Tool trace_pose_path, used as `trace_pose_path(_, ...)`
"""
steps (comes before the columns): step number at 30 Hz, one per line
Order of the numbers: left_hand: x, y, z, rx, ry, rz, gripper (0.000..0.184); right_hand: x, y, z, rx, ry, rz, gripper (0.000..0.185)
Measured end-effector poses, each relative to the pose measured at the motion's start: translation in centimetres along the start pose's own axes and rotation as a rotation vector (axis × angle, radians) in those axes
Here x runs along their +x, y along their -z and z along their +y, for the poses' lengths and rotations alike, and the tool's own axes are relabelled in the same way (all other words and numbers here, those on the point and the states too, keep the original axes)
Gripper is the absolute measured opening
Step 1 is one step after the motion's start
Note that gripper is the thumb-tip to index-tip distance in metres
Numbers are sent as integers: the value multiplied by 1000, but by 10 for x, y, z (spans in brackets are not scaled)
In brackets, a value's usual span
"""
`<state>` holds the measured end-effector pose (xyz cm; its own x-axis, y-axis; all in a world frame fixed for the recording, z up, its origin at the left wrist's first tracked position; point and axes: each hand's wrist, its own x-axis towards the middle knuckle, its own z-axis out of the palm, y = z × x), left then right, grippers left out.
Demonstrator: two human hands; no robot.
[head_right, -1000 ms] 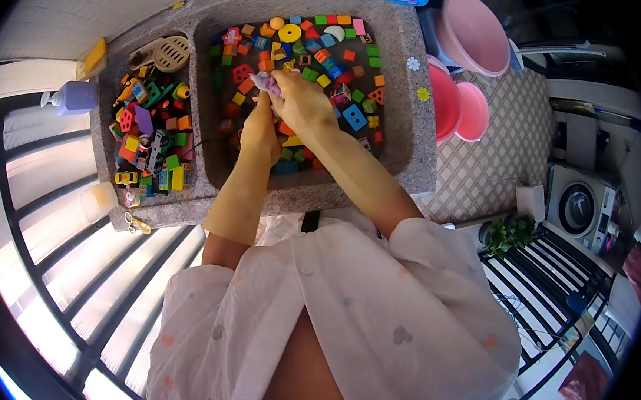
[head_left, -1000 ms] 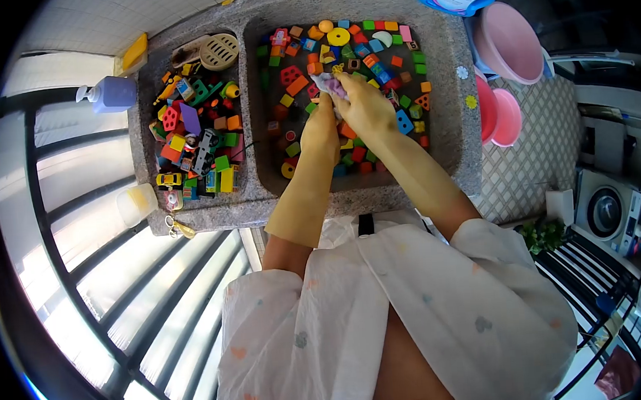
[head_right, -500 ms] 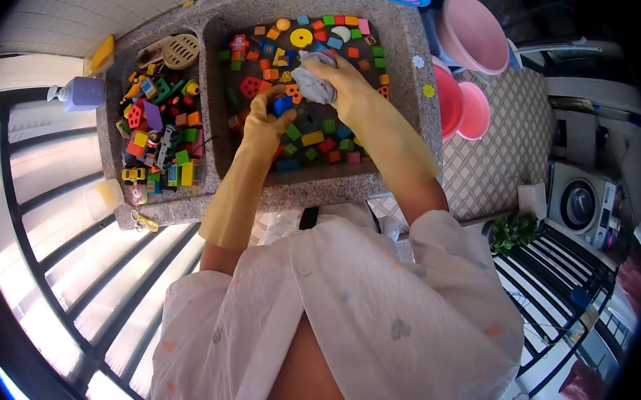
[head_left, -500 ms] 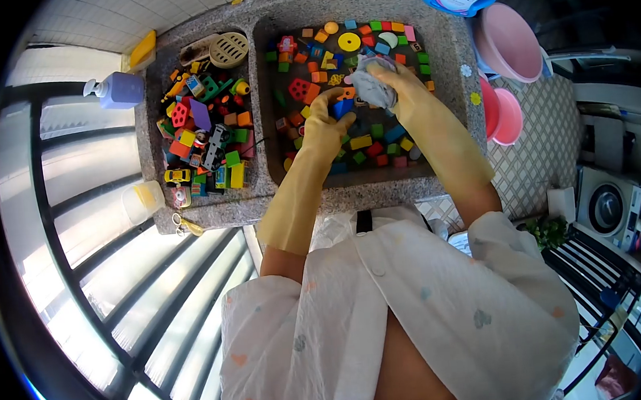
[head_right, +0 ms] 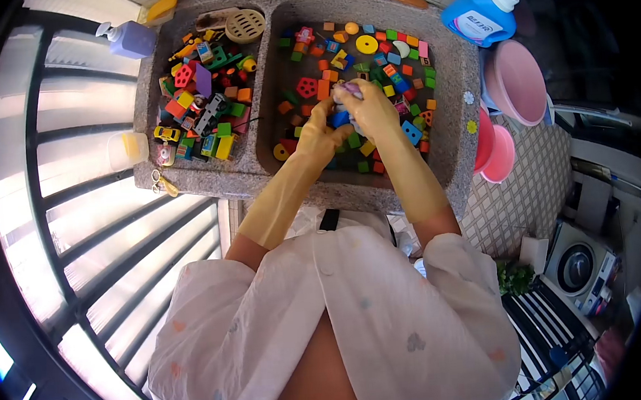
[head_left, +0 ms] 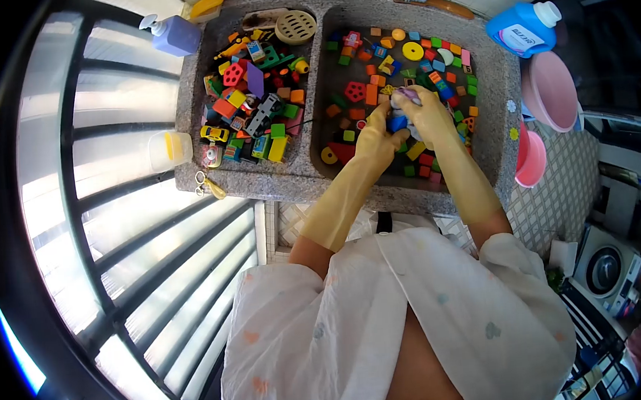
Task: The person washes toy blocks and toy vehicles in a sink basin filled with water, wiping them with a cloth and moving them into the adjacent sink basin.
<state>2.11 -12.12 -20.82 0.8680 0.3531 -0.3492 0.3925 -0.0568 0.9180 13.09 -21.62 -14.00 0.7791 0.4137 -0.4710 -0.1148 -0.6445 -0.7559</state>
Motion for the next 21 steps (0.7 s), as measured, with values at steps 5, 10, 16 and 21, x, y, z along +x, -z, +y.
trace_pose_path(5, 5, 38, -19, 328, -53, 335, 43, 27, -15, 65, 616, -119, -50, 29)
trace_pose_path(10, -10, 148, 9, 555, -188, 810, 37, 21, 1, 113, 747, -241, -76, 29)
trace_pose_path(16, -6, 232, 11, 790, -244, 981, 48, -2, 23, 144, 848, -348, 111, 32)
trace_pose_path(21, 9, 217, 17, 1050, -278, 962, 57, 15, 28, 201, 1165, -267, 77, 30)
